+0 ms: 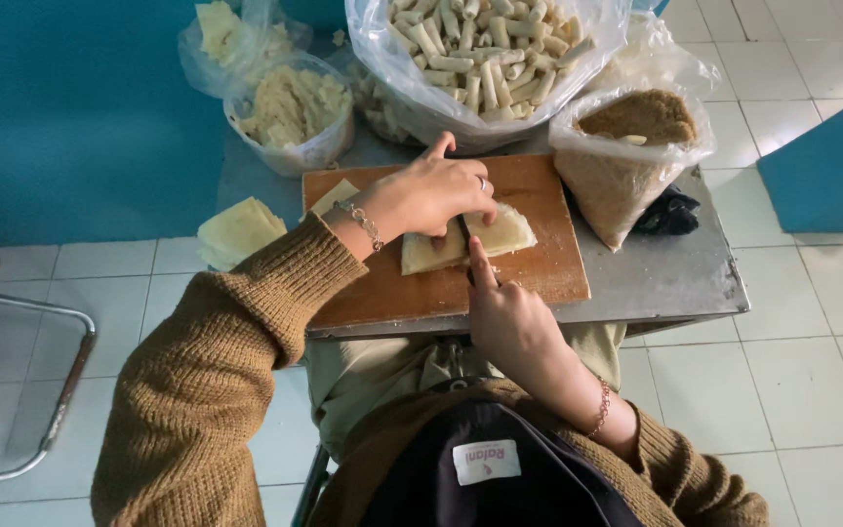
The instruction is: The person cuts round dough sheets into triangular pieces with a knife on a wooden cutting board, then folds the dough triangles by hand and arranges them in rows on the board. Bags of dough pieces and a bag of brown powder sit on the metal table beside the board.
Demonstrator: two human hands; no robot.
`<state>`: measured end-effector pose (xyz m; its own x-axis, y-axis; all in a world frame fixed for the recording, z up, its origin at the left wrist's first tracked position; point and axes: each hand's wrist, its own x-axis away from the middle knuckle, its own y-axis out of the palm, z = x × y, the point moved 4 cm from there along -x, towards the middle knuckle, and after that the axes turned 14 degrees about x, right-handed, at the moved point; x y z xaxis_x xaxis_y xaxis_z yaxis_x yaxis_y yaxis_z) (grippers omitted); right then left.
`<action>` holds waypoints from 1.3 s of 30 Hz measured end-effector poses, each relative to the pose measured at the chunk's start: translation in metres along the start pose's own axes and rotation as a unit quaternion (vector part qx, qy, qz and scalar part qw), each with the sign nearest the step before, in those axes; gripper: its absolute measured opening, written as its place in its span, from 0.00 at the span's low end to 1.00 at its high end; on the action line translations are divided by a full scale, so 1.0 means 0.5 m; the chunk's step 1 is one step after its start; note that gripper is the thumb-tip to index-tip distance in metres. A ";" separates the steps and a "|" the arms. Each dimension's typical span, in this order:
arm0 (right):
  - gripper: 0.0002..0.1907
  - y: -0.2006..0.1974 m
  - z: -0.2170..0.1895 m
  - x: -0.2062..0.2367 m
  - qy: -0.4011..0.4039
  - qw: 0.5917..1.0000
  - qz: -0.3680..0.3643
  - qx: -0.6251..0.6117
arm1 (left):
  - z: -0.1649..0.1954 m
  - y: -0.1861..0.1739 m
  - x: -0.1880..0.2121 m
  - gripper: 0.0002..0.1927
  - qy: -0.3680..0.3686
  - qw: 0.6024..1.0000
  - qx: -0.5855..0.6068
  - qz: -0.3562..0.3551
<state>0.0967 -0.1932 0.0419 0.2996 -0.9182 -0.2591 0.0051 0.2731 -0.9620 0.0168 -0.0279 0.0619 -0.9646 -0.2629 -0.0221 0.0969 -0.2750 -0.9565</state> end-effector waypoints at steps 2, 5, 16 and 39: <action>0.37 -0.004 -0.003 0.012 -0.013 0.999 0.026 0.029 | 0.000 0.001 -0.004 0.31 -0.008 1.000 -0.004 -0.008; 0.39 -0.007 -0.001 0.037 -0.021 0.998 0.033 0.045 | -0.003 0.001 -0.006 0.32 -0.018 1.000 -0.004 -0.010; 0.42 0.018 0.013 0.036 0.028 0.994 -0.105 -0.009 | -0.018 0.008 -0.006 0.31 -0.019 0.999 0.002 0.032; 0.37 -0.125 0.055 0.126 0.035 0.982 -0.142 -0.119 | -0.046 0.012 0.005 0.41 -0.058 0.996 0.052 -0.035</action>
<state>0.1415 -0.2601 0.0881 0.2523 -0.9673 0.0258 -0.1459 -0.0644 -0.9872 0.0092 -0.0089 0.0496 -0.9358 -0.3426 0.0824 0.0617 -0.3896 -0.9189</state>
